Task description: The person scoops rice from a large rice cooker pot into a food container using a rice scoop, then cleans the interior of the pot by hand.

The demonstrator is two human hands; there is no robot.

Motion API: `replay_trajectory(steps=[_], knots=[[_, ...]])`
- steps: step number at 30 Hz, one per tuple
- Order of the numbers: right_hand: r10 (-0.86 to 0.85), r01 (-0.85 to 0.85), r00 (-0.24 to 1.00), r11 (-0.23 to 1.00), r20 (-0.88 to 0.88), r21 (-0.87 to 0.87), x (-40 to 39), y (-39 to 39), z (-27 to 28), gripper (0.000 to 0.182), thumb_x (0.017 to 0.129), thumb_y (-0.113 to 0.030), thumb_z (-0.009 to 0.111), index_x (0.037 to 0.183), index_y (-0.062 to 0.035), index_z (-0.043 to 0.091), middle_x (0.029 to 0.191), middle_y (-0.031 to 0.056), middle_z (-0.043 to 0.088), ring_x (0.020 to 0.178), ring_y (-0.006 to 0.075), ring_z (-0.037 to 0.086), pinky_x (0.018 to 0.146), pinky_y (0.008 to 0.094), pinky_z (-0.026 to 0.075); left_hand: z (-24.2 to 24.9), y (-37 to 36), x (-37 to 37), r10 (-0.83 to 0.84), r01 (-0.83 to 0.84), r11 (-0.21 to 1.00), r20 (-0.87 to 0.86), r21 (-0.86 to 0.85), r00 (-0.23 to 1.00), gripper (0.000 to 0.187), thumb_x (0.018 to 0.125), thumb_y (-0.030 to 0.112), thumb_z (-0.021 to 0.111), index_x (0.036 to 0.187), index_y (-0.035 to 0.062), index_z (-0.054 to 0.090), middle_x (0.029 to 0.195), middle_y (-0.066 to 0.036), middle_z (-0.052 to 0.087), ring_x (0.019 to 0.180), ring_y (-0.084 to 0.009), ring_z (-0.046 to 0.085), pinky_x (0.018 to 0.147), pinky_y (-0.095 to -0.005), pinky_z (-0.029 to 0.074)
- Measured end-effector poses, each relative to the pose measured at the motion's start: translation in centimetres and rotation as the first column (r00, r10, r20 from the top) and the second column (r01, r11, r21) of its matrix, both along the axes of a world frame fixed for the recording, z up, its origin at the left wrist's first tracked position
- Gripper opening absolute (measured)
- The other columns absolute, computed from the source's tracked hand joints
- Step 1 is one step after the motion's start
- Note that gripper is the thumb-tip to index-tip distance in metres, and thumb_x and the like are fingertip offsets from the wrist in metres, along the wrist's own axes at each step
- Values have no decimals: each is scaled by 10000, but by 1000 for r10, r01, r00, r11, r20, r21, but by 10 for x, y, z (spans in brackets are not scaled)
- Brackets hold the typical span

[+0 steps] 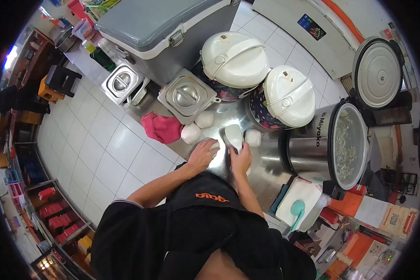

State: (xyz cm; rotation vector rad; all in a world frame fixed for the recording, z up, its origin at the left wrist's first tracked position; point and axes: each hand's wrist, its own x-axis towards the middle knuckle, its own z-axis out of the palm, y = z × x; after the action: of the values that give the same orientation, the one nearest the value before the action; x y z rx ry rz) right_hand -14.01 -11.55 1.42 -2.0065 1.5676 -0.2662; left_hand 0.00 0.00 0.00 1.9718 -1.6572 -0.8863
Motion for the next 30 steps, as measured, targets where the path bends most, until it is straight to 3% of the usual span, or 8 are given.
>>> replay_trajectory(steps=[2, 9, 13, 15, 18, 25, 28, 30], knots=[[-3, 15, 996, 990, 91, -137, 9, -12, -5, 371, 786, -189, 692, 1102, -37, 572, 999, 212, 650, 955, 383, 619, 820, 461, 464, -11, 2, -8, 0, 9, 952, 30, -306, 1000, 482, 725, 54, 659, 1196, 123, 584, 1384, -145, 411, 1329, -328, 352, 1069, -383, 347], [-152, 207, 859, 977, 489, -59, 34, -17, 11, 143, 847, -63, 569, 972, 4, 594, 843, 140, 678, 815, 256, 660, 727, 352, 477, 13, 16, 29, 46, 0, 951, 141, -310, 989, 428, 748, 29, 581, 1175, 66, 579, 1332, -158, 456, 1296, -341, 382, 1071, -433, 323], [-295, 276, 877, 955, 378, 105, -20, 11, 39, 167, 878, -73, 508, 1006, 14, 572, 860, 164, 658, 796, 285, 629, 734, 366, 463, 12, -12, 37, 91, -60, 958, 99, -280, 991, 524, 723, 125, 590, 1232, 19, 531, 1370, -178, 437, 1321, -345, 349, 1118, -435, 258], [-136, 157, 985, 965, 108, -209, -58, 29, 28, 339, 801, -33, 507, 1131, 19, 566, 1019, 250, 587, 1022, 380, 552, 905, 453, 407, 7, -28, 38, 99, -63, 965, 129, -255, 987, 576, 727, 184, 593, 1263, -8, 504, 1394, -180, 421, 1332, -340, 339, 1126, -432, 242], [-194, 207, 975, 971, 108, -121, -90, 57, 15, 414, 800, -37, 510, 1209, 15, 539, 1109, 271, 499, 1081, 416, 470, 962, 469, 354, 2, -47, 34, 190, -145, 971, 251, -188, 949, 714, 783, 355, 561, 1330, -81, 414, 1448, -215, 353, 1366, -320, 301, 1127, -443, 231], [31, -29, 999, 996, 28, -82, -59, 55, 11, 484, 813, -22, 506, 1296, 7, 496, 1133, 279, 452, 1057, 408, 482, 947, 462, 385, 14, -36, 12, 154, -164, 985, 168, 51, 974, 720, 710, 243, 677, 1341, 2, 426, 1453, -197, 338, 1355, -338, 308, 1098, -490, 259], [-61, 52, 986, 997, 153, 63, -39, 41, 6, 435, 831, -18, 498, 1263, 33, 505, 1129, 273, 445, 1045, 400, 500, 922, 456, 408, -11, -16, 25, -71, 98, 991, 277, -85, 958, 770, 651, 187, 717, 1356, 69, 430, 1405, -188, 375, 1309, -354, 340, 1060, -491, 297], [-444, 247, 851, 810, 280, 532, -22, 32, 13, 360, 853, -24, 489, 1201, 63, 517, 1096, 254, 455, 1006, 415, 515, 898, 455, 423, 22, -3, 26, -104, 229, 947, 462, -224, 881, 689, 676, 138, 685, 1328, 91, 467, 1385, -162, 389, 1282, -342, 357, 1056, -466, 295]])
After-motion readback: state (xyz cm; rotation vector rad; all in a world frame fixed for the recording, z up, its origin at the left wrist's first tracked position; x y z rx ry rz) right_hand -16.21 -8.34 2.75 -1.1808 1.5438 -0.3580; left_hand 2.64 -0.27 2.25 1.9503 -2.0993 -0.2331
